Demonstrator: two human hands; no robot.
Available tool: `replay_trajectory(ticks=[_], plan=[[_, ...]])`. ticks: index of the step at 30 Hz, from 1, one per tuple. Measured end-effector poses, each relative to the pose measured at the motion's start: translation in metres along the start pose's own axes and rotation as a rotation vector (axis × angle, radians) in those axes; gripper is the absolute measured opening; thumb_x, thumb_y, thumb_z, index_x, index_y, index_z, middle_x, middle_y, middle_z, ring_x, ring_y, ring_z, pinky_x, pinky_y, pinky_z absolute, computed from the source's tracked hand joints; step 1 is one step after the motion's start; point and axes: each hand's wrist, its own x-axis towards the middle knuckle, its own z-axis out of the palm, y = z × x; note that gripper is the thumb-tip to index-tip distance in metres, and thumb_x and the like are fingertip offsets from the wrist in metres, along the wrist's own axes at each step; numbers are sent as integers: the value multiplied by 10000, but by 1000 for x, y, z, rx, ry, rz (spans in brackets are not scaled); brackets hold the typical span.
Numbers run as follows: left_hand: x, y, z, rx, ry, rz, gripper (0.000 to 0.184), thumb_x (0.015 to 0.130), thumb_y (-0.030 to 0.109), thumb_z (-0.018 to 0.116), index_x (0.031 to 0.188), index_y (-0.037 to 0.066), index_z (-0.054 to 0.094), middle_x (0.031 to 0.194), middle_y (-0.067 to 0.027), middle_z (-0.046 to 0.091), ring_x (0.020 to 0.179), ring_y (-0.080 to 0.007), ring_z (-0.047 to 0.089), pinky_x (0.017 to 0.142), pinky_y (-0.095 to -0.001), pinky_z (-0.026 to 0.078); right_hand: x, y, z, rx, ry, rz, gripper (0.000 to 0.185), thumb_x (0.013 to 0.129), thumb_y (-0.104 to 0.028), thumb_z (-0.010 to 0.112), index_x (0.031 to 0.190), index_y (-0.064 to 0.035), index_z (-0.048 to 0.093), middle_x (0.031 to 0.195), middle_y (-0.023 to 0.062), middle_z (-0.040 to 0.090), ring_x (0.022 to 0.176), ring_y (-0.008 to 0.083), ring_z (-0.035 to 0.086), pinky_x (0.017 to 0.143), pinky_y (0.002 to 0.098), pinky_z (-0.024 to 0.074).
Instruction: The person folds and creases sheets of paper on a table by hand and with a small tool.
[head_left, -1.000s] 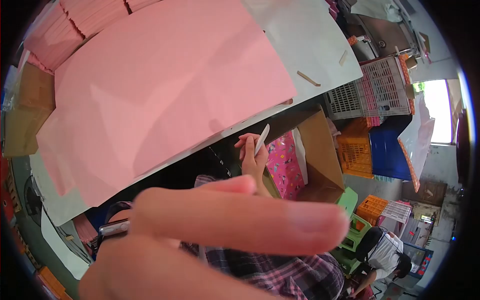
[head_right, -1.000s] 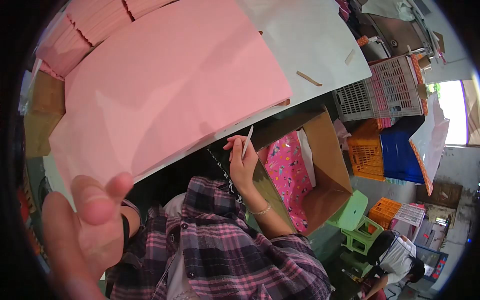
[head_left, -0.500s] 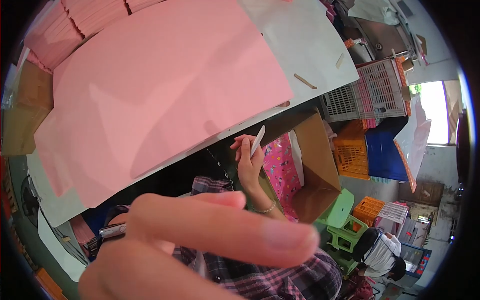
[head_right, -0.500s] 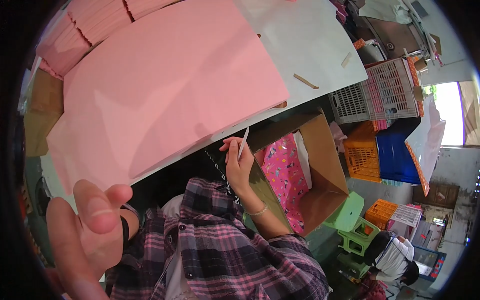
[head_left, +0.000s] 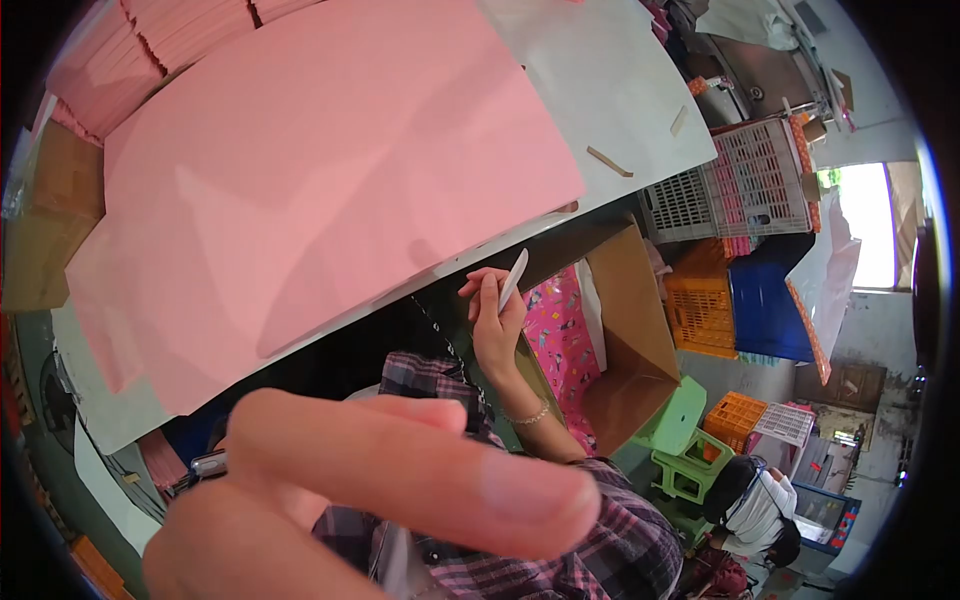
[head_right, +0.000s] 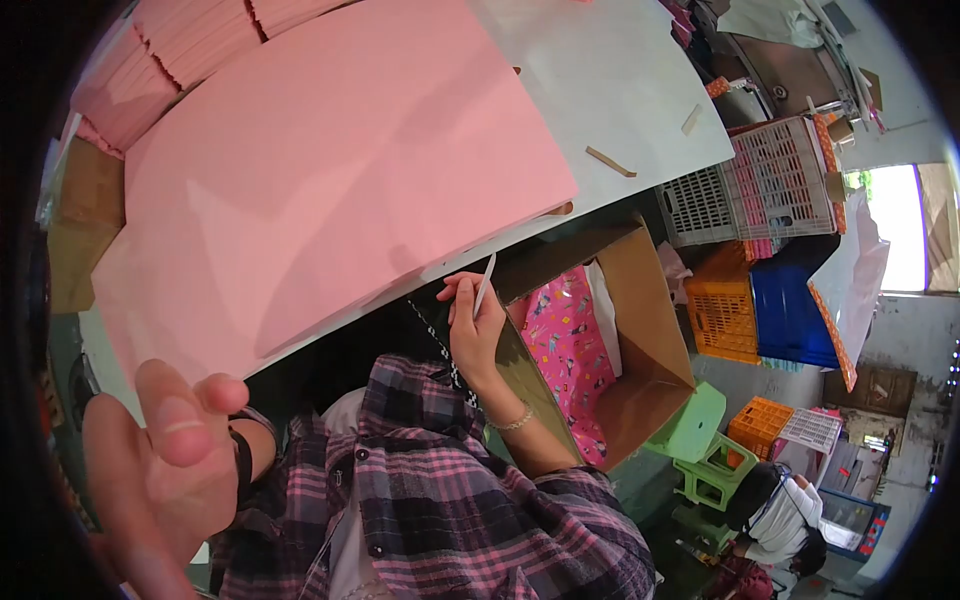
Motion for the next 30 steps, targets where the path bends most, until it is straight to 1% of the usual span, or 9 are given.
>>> replay_trajectory(ticks=[10, 16, 18, 19, 21, 23, 26, 27, 30], plan=[[4, 2, 2, -37, 90, 88, 343, 929, 307, 478, 954, -16, 591, 1136, -187, 580, 1121, -302, 527, 977, -431, 392, 1, 2, -1, -8, -3, 3, 259, 1047, -216, 450, 981, -17, 603, 780, 38, 624, 550, 26, 428, 486, 179, 327], [26, -2, 30, -112, 25, 156, 347, 920, 306, 479, 932, -21, 592, 1108, -181, 592, 1097, -293, 541, 960, -425, 405, 10, 9, -19, -14, 137, -4, 265, 1047, -221, 450, 977, -19, 607, 789, 36, 626, 544, 29, 425, 485, 183, 325], [17, -51, 44, 243, -111, 54, 318, 908, 279, 499, 963, -20, 595, 1124, -181, 591, 1105, -305, 537, 981, -433, 398, 17, 13, -27, 0, 227, 8, 269, 1047, -224, 448, 984, -22, 614, 801, 40, 631, 542, 30, 421, 483, 184, 321], [12, -64, 49, 450, -365, 58, 261, 903, 226, 518, 978, -12, 596, 1136, -205, 597, 1128, -343, 538, 1004, -441, 398, 24, 14, -32, 18, 244, -4, 269, 1047, -224, 448, 984, -22, 614, 801, 40, 631, 542, 30, 421, 483, 184, 321], [-5, -98, 70, 695, -611, 52, 262, 900, 183, 542, 1069, -13, 581, 1218, -242, 564, 1206, -382, 504, 1036, -462, 386, 41, 15, -47, -26, 364, -53, 260, 1046, -213, 448, 1023, -20, 620, 802, 20, 635, 544, 22, 415, 476, 196, 328], [-20, -131, 83, 952, -759, 196, 353, 905, 189, 562, 1178, -34, 538, 1331, -260, 498, 1273, -396, 456, 1072, -467, 368, 54, 9, -55, -35, 440, -83, 257, 1045, -207, 448, 1042, -19, 623, 803, 10, 638, 545, 18, 412, 473, 202, 331], [-27, -159, 103, 1019, -839, 333, 397, 895, 183, 582, 1201, -64, 524, 1352, -262, 486, 1277, -399, 457, 1073, -463, 381, 75, -8, -59, -329, 510, -169, 248, 1005, -187, 508, 1170, -35, 613, 849, 83, 676, 546, 112, 549, 487, 274, 428], [-27, -165, 108, 1055, -872, 394, 420, 891, 179, 591, 1213, -80, 517, 1362, -263, 479, 1279, -401, 457, 1073, -462, 388, 85, -8, -60, -311, 530, -178, 248, 1005, -187, 508, 1170, -35, 613, 849, 83, 676, 546, 112, 549, 487, 274, 428], [-24, -182, 124, 1093, -853, 387, 443, 886, 203, 607, 1199, -100, 525, 1343, -279, 498, 1258, -407, 485, 1057, -443, 414, 113, -4, -62, -878, 566, -666, 360, 930, -156, 568, 1274, -48, 573, 860, 162, 686, 668, 248, 669, 567, 358, 508]])
